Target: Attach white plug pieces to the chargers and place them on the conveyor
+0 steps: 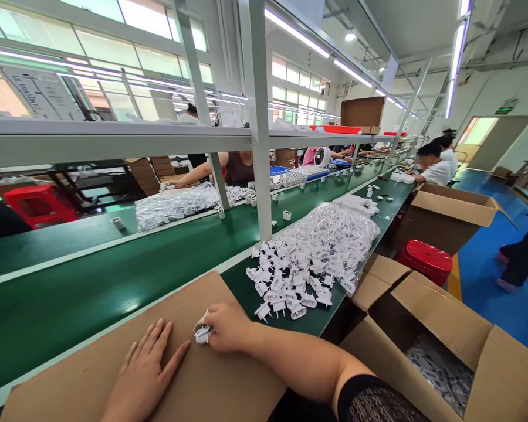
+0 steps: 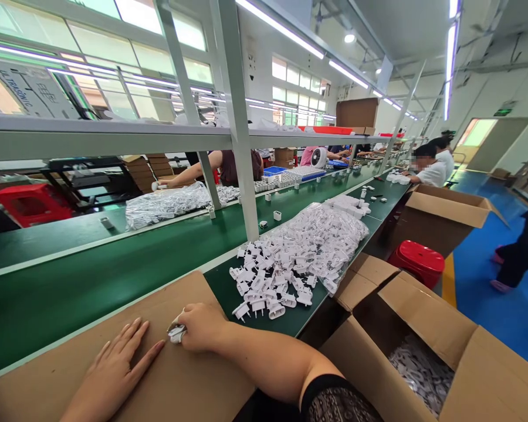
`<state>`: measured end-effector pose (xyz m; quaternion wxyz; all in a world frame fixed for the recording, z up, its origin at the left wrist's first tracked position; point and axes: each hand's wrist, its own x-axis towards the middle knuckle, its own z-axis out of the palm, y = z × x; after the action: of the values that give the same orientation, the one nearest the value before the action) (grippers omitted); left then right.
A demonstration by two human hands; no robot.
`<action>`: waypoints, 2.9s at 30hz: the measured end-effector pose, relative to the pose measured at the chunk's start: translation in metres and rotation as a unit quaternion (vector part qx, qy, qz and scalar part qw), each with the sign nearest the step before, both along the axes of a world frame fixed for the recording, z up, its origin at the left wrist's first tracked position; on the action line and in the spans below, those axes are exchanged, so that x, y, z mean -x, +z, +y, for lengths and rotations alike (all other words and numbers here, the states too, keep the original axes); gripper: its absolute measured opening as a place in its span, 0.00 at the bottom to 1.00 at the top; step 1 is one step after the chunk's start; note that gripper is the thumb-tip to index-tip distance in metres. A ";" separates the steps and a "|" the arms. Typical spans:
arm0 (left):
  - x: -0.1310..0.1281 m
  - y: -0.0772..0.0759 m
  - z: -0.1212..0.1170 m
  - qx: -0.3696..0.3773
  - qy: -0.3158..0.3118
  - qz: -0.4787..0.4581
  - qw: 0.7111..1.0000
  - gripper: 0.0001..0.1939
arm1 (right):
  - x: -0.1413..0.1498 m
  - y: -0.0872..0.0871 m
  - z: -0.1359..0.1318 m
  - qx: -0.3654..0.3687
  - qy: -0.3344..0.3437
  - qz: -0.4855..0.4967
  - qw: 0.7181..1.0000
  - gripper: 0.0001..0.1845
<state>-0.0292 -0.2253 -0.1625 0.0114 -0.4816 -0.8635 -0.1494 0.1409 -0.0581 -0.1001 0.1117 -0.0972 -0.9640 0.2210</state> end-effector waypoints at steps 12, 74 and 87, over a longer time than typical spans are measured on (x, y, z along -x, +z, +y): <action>0.000 -0.001 -0.001 -0.006 -0.001 0.009 1.000 0.50 | 0.000 0.001 0.000 -0.022 -0.001 0.000 1.000 0.06; -0.014 0.011 0.005 -0.049 -0.019 0.017 0.998 0.38 | -0.003 0.003 0.005 0.099 0.007 0.048 0.994 0.13; -0.016 0.015 0.005 -0.038 -0.015 0.004 0.999 0.38 | -0.003 0.003 0.005 0.091 0.004 0.043 0.995 0.11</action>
<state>-0.0134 -0.2202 -0.1478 0.0309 -0.4945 -0.8496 -0.1807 0.1443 -0.0536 -0.0969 0.1433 -0.0933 -0.9346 0.3120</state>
